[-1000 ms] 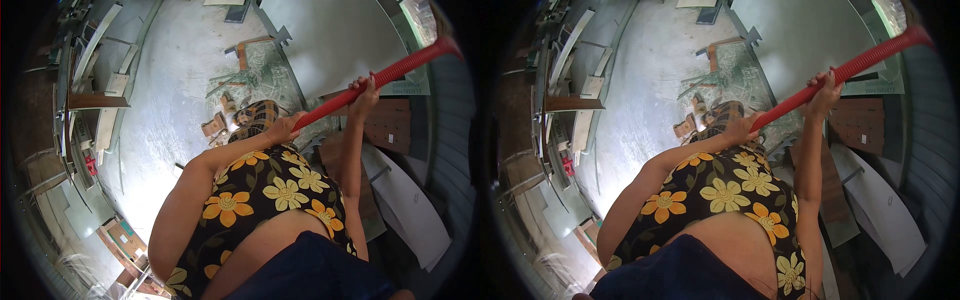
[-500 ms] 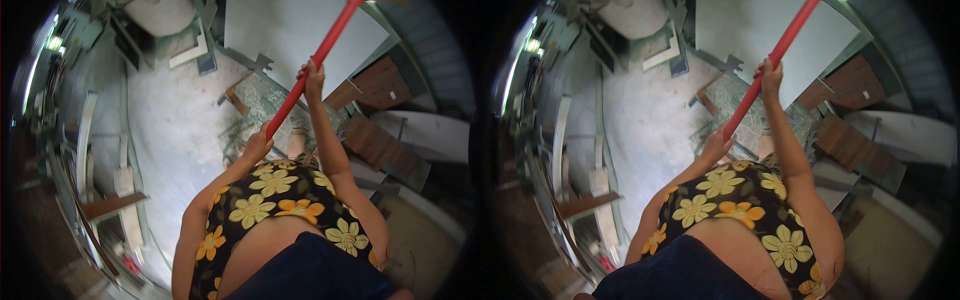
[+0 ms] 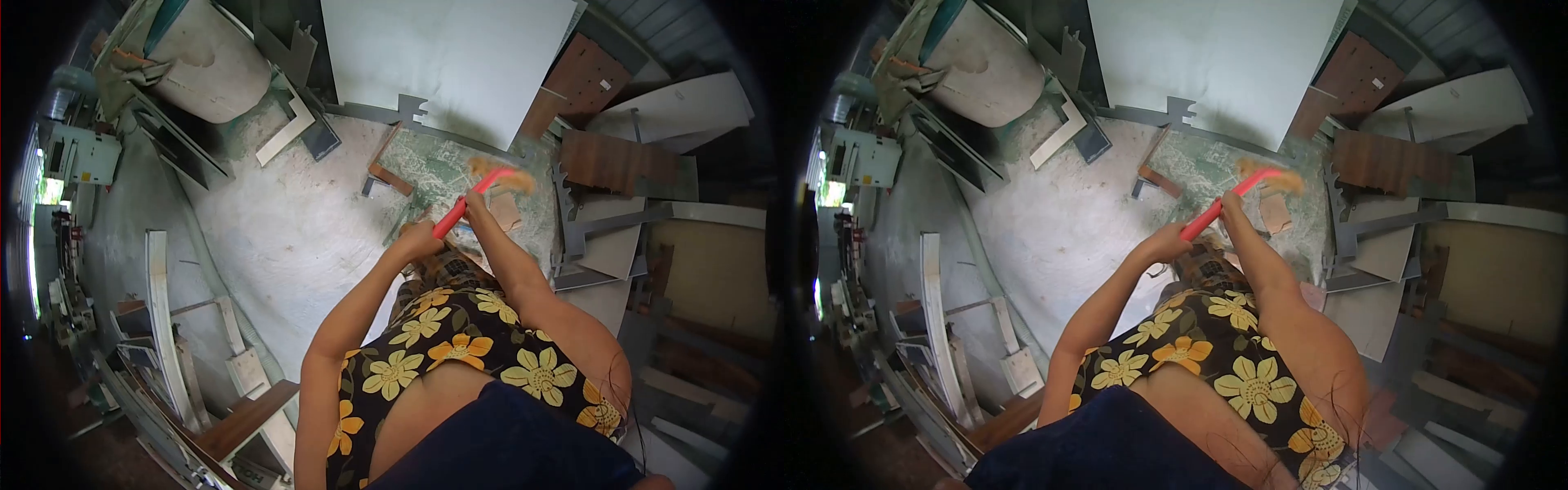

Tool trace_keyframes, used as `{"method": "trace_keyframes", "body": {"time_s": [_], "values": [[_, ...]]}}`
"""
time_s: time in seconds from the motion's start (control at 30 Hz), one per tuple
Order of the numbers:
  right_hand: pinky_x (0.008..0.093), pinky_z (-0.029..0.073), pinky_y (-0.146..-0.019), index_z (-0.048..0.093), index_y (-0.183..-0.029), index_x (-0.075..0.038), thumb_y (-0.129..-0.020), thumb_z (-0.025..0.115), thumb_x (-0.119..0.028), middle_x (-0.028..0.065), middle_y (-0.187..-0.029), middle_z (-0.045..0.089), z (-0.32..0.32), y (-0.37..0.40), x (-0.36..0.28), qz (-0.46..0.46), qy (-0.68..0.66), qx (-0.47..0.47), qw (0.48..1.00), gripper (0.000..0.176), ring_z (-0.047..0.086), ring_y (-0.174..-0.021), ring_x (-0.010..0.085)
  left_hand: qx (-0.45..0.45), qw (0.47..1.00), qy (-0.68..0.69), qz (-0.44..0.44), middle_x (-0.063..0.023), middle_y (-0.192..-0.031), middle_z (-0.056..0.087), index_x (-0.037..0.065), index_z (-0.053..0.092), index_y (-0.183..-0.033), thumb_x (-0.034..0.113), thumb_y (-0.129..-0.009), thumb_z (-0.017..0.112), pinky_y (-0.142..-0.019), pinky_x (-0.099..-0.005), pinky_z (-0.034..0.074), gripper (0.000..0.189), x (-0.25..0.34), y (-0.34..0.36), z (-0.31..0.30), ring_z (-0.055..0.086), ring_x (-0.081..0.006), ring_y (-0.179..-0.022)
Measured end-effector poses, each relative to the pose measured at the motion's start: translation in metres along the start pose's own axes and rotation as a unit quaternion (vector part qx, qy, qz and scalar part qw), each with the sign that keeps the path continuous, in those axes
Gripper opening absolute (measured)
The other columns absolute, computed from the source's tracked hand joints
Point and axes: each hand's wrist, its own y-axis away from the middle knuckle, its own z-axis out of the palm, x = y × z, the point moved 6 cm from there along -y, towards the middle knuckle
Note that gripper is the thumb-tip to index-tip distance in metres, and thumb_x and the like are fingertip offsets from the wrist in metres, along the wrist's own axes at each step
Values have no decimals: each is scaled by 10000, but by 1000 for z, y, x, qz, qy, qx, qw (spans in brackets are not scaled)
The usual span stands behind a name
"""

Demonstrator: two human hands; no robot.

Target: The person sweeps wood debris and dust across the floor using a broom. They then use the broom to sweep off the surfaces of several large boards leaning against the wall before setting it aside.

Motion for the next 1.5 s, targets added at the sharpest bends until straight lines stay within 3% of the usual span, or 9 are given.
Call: {"method": "trace_keyframes", "body": {"time_s": [0.2, 0.4, 0.5, 0.63, 0.7, 0.83, 1.03, 1.23, 1.5], "values": [[288, 426, -400, 346, -906, -95, -861, 483, -166, 54, -634, 452, 102, 137, -111, -224, -98, -177, 953, 161, 461, -475, 157, 173, 979, -19, 103, -240, -767, 601, 88, 347, -1260, 166, -739, 524, -655, -464, 460, 556, 20, 67, -61, 583, -416, -716], [231, 429, -411, 333, -1200, -86, -839, 494, -102, 24, -682, 481, 252, 236, -165, -367, -52, -316, 873, 396, 486, -500, 92, 285, 957, -18, 41, -260, -756, 584, 165, 250, -1314, 158, -774, 506, -636, -473, 450, 598, -8, 50, -134, 578, -426, -701], [255, 441, -423, 361, -1198, -55, -804, 530, -117, 49, -684, 505, 301, 182, -156, -360, 7, -281, 890, 432, 513, -510, 116, 315, 946, -8, 70, -209, -708, 579, 158, 275, -1297, 157, -779, 509, -558, -415, 464, 568, -29, 6, -161, 598, -344, -613], [281, 403, -346, 417, -977, -61, -794, 505, -89, 39, -567, 458, 313, -7, -48, -412, 155, -134, 888, 205, 474, -407, 129, 126, 984, 78, -97, -246, -807, 592, 117, 307, -1257, 188, -746, 506, -644, -432, 474, 552, -102, -45, -151, 602, -384, -725], [313, 402, -331, 403, -909, -62, -775, 468, -48, 44, -516, 424, 281, 16, -2, -210, 104, -128, 964, 150, 467, -379, 167, 66, 987, 86, -119, -234, -842, 595, 77, 367, -1191, 196, -730, 509, -687, -421, 472, 496, -144, -51, -142, 599, -376, -780], [339, 421, -311, 410, -972, -61, -776, 483, -58, 74, -503, 437, 253, -42, 106, 15, 103, -66, 992, 209, 476, -373, 199, 6, 996, 35, -88, -241, -887, 593, 34, 462, -1079, 180, -705, 513, -757, -413, 454, 405, -168, -55, -173, 578, -389, -853], [323, 434, -334, 364, -933, -55, -807, 520, -148, 72, -530, 446, 302, 16, 117, -6, 66, 133, 989, 221, 463, -380, 196, 20, 996, -74, -42, -231, -885, 599, 113, 474, -1152, 146, -682, 520, -741, -436, 452, 473, -167, -7, -287, 575, -386, -844], [282, 453, -408, 333, -926, -76, -846, 488, -153, 58, -672, 464, 441, 150, 22, -108, -55, -179, 976, 191, 500, -482, 150, 177, 982, -63, -23, -227, -756, 590, 205, 342, -1303, 108, -736, 542, -599, -427, 467, 609, -179, 59, -354, 600, -367, -683], [263, 415, -423, 371, -1053, -43, -830, 472, -107, 36, -652, 481, 609, 247, -123, -428, 6, -326, 843, 253, 492, -501, 120, 413, 895, 56, 158, -233, -944, 579, 63, 293, -1312, 89, -774, 524, -694, -382, 470, 587, -149, -12, -430, 597, -365, -795]]}}
